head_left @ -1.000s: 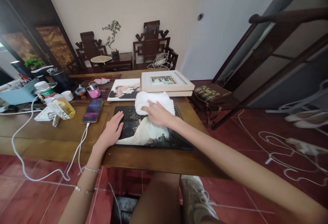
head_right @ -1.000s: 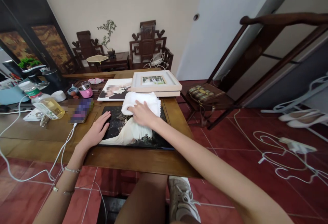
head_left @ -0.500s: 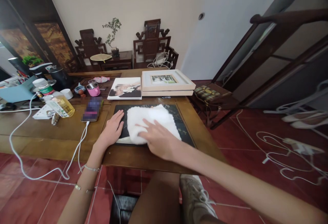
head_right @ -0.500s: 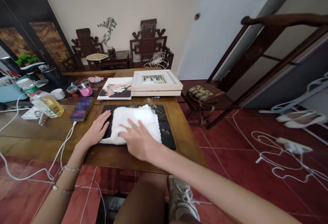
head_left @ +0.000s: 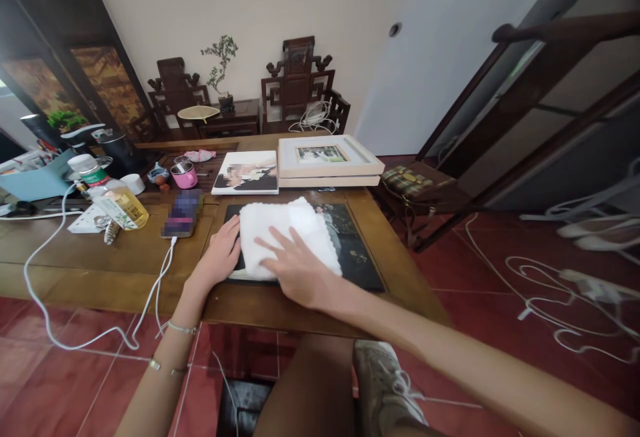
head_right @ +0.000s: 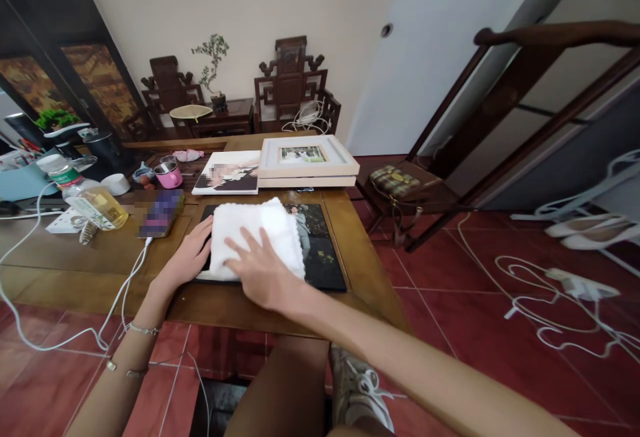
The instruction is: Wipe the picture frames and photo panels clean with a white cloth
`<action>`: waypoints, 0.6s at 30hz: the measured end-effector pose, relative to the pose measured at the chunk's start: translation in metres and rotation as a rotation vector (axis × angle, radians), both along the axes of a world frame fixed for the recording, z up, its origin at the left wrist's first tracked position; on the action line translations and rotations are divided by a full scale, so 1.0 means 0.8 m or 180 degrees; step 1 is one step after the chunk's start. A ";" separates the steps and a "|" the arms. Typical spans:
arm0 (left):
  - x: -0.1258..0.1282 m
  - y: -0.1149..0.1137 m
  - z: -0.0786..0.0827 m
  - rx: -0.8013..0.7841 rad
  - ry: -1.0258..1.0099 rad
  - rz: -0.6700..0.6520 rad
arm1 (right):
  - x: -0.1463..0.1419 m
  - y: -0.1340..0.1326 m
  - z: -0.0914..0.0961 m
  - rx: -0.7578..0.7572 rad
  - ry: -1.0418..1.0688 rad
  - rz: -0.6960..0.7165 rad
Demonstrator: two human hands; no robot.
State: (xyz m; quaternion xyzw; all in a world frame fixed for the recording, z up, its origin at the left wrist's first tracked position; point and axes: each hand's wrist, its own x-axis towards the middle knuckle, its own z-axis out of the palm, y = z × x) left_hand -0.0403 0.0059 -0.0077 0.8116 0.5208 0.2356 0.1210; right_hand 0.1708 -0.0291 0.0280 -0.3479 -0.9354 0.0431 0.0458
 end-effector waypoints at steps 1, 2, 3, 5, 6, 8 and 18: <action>0.000 0.000 0.000 -0.0010 -0.0014 -0.0021 | 0.003 -0.018 -0.001 -0.0082 0.0030 0.0072; 0.000 0.000 0.000 -0.0018 -0.0025 -0.0023 | 0.007 -0.033 -0.002 -0.0150 0.0069 0.0146; 0.000 -0.001 0.000 -0.0021 -0.0031 -0.0006 | 0.013 -0.045 -0.004 -0.0199 0.0108 0.0215; 0.000 -0.001 0.001 -0.0011 -0.0035 0.0048 | 0.030 -0.057 -0.007 -0.0196 0.0188 0.0258; 0.000 -0.002 0.001 0.0001 -0.0038 0.0071 | 0.040 -0.058 -0.009 -0.0136 0.0223 0.0209; 0.001 -0.002 0.001 0.0015 -0.0048 0.0095 | 0.064 -0.049 -0.013 0.0063 0.0256 -0.0021; 0.007 -0.006 0.013 0.0352 -0.0548 0.0040 | 0.069 0.059 -0.002 0.0237 -0.0067 -0.1268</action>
